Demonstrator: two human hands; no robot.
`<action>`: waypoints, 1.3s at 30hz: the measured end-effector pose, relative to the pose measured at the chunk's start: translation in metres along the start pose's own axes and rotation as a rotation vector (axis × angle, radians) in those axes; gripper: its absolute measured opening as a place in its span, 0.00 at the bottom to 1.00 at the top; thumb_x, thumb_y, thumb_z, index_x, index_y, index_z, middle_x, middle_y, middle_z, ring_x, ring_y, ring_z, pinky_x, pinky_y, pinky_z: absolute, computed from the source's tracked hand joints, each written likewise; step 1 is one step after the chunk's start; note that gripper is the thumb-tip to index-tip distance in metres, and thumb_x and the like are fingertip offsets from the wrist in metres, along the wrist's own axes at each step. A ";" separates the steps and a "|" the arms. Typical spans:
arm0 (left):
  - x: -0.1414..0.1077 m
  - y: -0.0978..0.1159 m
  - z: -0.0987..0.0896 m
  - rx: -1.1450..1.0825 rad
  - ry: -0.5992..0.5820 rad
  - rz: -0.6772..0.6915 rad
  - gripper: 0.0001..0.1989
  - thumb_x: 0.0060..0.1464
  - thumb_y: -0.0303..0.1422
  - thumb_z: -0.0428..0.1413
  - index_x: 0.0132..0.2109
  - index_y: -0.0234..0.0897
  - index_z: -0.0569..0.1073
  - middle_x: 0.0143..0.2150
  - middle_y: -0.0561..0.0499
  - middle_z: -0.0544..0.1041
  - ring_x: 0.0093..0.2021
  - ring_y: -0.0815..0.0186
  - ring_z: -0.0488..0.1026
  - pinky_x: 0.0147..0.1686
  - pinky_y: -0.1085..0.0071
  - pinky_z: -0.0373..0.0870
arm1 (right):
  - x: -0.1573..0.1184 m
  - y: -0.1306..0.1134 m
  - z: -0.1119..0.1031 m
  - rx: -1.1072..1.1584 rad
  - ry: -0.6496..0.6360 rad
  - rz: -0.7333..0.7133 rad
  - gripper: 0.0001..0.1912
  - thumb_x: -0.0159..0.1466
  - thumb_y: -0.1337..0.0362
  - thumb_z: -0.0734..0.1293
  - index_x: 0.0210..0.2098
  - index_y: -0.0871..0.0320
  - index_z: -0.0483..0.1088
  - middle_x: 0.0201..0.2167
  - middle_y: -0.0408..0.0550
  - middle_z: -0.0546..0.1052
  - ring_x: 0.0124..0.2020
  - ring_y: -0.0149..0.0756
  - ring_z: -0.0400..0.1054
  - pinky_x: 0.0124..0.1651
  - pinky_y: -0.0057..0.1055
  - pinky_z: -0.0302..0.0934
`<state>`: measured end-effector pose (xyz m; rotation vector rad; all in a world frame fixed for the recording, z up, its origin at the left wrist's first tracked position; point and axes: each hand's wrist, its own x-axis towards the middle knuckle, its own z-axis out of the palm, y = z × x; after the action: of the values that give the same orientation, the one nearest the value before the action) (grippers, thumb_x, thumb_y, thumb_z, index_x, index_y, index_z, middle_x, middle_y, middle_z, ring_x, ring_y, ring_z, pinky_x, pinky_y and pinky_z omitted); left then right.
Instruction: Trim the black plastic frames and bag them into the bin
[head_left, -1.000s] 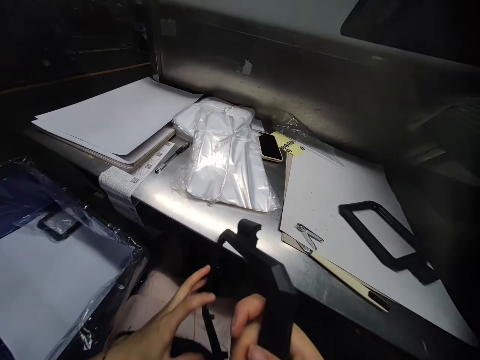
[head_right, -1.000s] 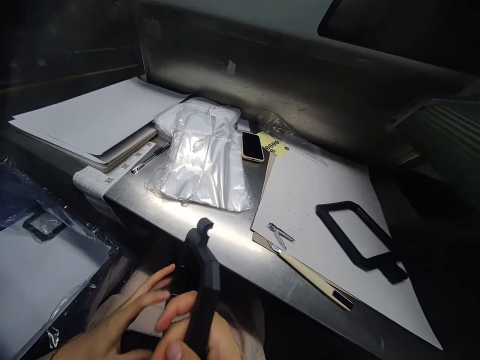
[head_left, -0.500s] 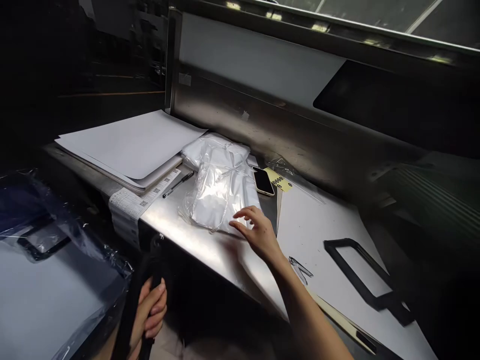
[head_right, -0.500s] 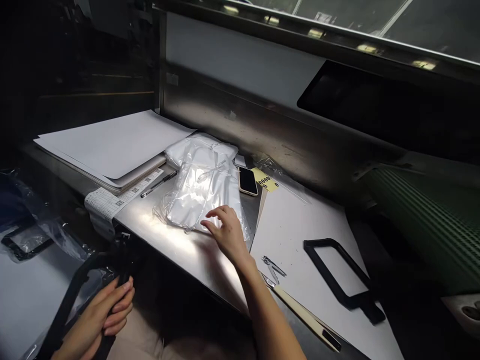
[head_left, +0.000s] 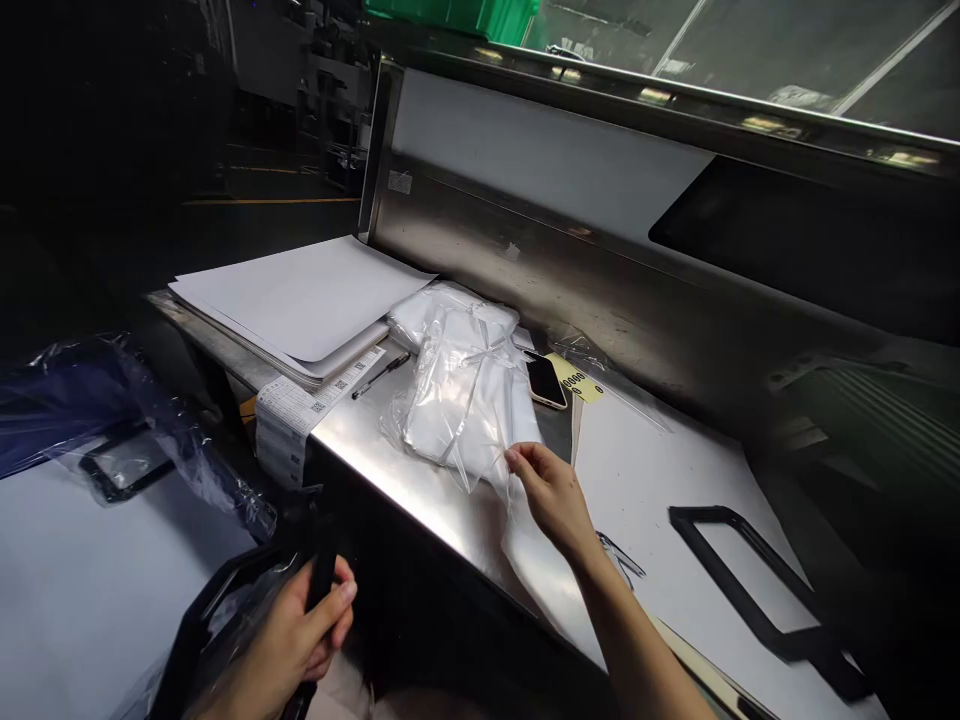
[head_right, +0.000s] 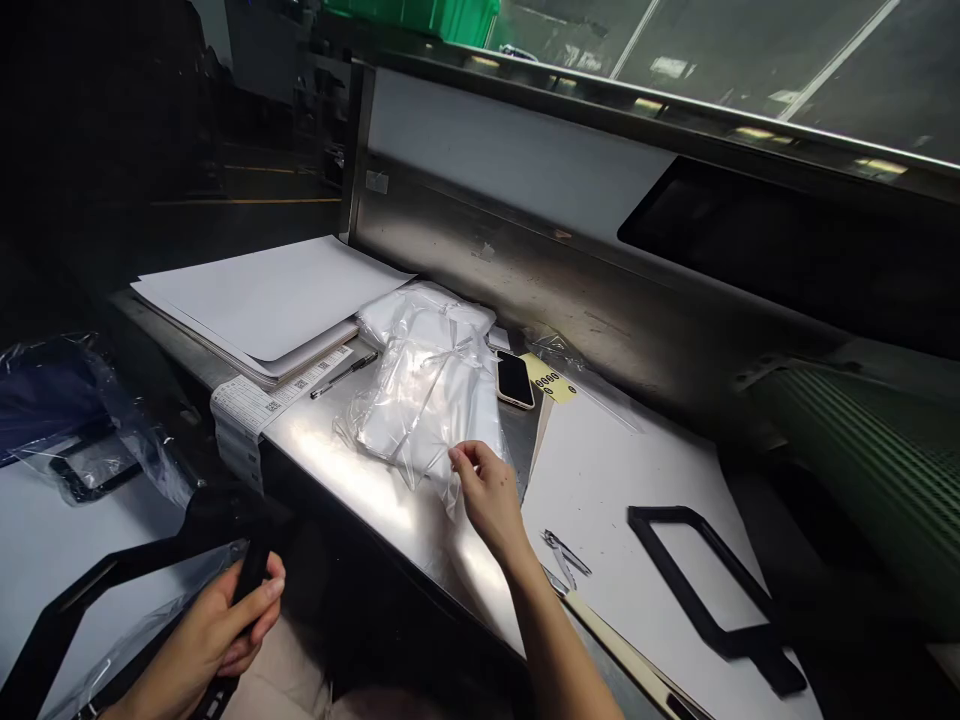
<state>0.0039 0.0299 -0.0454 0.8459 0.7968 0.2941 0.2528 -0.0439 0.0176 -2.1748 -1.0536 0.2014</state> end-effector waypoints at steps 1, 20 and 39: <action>-0.001 0.001 0.006 0.006 -0.018 0.005 0.17 0.42 0.43 0.56 0.34 0.37 0.63 0.15 0.61 0.65 0.11 0.84 0.44 0.12 0.82 0.38 | -0.012 -0.006 0.000 0.049 -0.037 0.015 0.13 0.61 0.57 0.58 0.27 0.61 0.64 0.22 0.40 0.67 0.25 0.27 0.63 0.30 0.28 0.59; -0.031 -0.004 0.043 0.088 -0.132 -0.102 0.15 0.39 0.35 0.58 0.30 0.37 0.58 0.21 0.61 0.59 0.15 0.82 0.48 0.14 0.80 0.40 | -0.148 -0.044 0.038 0.769 -0.309 0.129 0.04 0.49 0.66 0.69 0.21 0.59 0.69 0.23 0.44 0.70 0.27 0.32 0.63 0.32 0.27 0.55; -0.010 0.016 -0.032 0.801 -0.485 -0.223 0.20 0.52 0.38 0.47 0.52 0.40 0.62 0.27 0.57 0.66 0.22 0.75 0.51 0.21 0.77 0.49 | -0.197 0.026 0.058 1.421 0.239 0.687 0.11 0.55 0.62 0.65 0.22 0.59 0.57 0.26 0.38 0.70 0.16 0.16 0.53 0.21 0.17 0.52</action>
<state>-0.0251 0.0528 -0.0412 1.4877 0.5289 -0.4562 0.1156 -0.1692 -0.0726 -1.0646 0.1328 0.7114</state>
